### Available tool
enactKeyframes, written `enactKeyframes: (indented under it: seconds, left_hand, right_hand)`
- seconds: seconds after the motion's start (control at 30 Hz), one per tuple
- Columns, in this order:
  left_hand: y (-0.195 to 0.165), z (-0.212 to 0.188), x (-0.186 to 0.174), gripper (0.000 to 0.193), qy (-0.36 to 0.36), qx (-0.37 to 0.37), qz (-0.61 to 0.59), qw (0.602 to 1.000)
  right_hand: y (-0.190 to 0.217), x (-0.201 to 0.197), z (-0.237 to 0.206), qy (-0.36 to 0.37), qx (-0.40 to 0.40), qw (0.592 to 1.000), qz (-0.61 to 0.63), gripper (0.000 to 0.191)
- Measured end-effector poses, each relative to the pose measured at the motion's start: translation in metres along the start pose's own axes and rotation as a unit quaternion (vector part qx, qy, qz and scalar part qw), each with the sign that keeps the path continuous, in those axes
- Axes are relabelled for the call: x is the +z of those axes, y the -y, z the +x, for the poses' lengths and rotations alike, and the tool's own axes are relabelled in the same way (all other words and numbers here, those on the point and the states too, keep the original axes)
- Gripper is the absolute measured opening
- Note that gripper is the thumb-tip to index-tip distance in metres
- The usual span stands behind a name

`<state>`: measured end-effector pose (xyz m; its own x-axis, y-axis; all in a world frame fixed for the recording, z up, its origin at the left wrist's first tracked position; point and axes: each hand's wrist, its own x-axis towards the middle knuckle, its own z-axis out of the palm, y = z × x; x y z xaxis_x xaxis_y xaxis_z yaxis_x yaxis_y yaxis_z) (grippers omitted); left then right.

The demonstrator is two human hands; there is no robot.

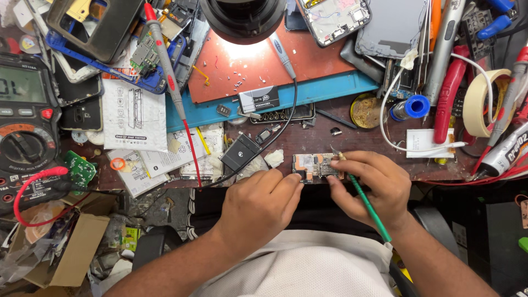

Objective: The person holds a phone motherboard on a cluttered repair bench and heats it with a hot air rework gun, steadying the board with the other hand. They then set the gun down and use a green-handled soldering iron to work on the board's components, repositioning the board and continuing to solder until the clip ends as they look up toward a shelf of equipment.

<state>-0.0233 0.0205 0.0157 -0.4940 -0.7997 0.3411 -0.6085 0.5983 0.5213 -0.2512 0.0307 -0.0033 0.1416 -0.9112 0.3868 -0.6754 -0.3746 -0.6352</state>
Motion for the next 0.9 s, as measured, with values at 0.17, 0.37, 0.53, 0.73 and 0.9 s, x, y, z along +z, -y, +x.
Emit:
enactKeyframes:
  seconds: [0.17, 0.37, 0.53, 0.73, 0.9]
  left_hand:
    - [-0.001, 0.000, 0.000, 0.015, -0.013, -0.005, -0.019, 1.000]
    - [-0.004, -0.002, -0.006, 0.016, -0.002, 0.044, 0.002, 0.999]
    - [-0.007, -0.005, -0.004, 0.020, -0.030, 0.111, -0.044, 0.992]
    - [-0.003, -0.009, 0.003, 0.065, -0.042, 0.112, -0.067, 0.991]
    - [-0.009, -0.004, -0.004, 0.028, -0.043, 0.081, -0.051, 0.994]
  right_hand:
    - [0.001, 0.003, 0.001, -0.006, -0.015, 1.000, -0.019, 0.028]
    - [-0.008, 0.006, -0.009, -0.024, -0.001, 1.000, -0.013, 0.033]
    - [-0.017, 0.003, -0.023, -0.090, 0.064, 0.989, 0.101, 0.019]
    - [-0.020, 0.005, -0.030, -0.106, 0.096, 0.982, 0.125, 0.018]
    - [-0.020, 0.006, -0.028, -0.101, 0.083, 0.985, 0.113, 0.017]
